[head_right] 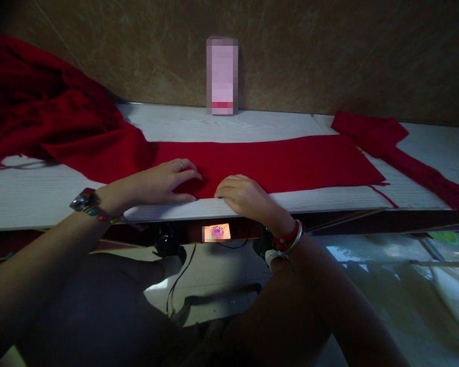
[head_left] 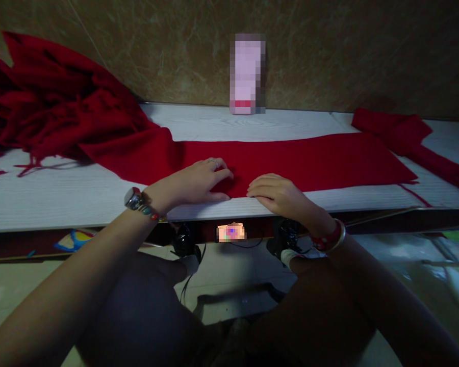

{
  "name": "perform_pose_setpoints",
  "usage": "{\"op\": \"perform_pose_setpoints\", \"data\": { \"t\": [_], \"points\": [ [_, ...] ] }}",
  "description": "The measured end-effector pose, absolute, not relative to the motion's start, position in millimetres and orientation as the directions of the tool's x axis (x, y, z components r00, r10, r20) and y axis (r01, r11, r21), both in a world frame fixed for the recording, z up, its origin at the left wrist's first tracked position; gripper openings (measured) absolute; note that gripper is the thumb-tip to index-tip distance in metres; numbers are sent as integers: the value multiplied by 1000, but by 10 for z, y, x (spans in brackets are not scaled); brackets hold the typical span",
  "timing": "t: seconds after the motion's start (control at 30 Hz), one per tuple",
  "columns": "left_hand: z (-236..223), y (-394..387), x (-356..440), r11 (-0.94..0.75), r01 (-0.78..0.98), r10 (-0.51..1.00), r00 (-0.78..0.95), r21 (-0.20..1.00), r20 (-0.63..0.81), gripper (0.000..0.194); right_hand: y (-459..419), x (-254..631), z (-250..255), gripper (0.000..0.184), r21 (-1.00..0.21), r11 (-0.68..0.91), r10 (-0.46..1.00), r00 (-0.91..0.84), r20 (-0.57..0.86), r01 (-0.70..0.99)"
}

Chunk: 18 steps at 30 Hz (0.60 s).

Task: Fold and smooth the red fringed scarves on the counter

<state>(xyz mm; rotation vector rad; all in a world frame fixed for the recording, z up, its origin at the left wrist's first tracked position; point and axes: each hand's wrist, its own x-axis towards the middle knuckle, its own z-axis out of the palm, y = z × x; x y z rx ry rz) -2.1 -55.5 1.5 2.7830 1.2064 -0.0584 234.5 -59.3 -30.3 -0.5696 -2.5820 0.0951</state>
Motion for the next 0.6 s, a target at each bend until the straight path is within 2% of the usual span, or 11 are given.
{"op": "perform_pose_setpoints", "data": {
  "t": [0.13, 0.37, 0.6],
  "points": [
    [126, -589, -16, -707, 707, 705, 706, 17, -68, 28, -591, 2346, -311, 25, -196, 891, 454, -794, 404, 410],
    [129, -672, 108, -704, 709, 710, 700, -40, -77, 33, -594, 2310, -355, 23, -156, 867, 484, -728, 485, 473],
    [137, -691, 149, -658, 739, 748, 663, -145, -23, 27, -615, 2296, -323, 22, -155, 830, 511, -619, 596, 536]
  ]
}}
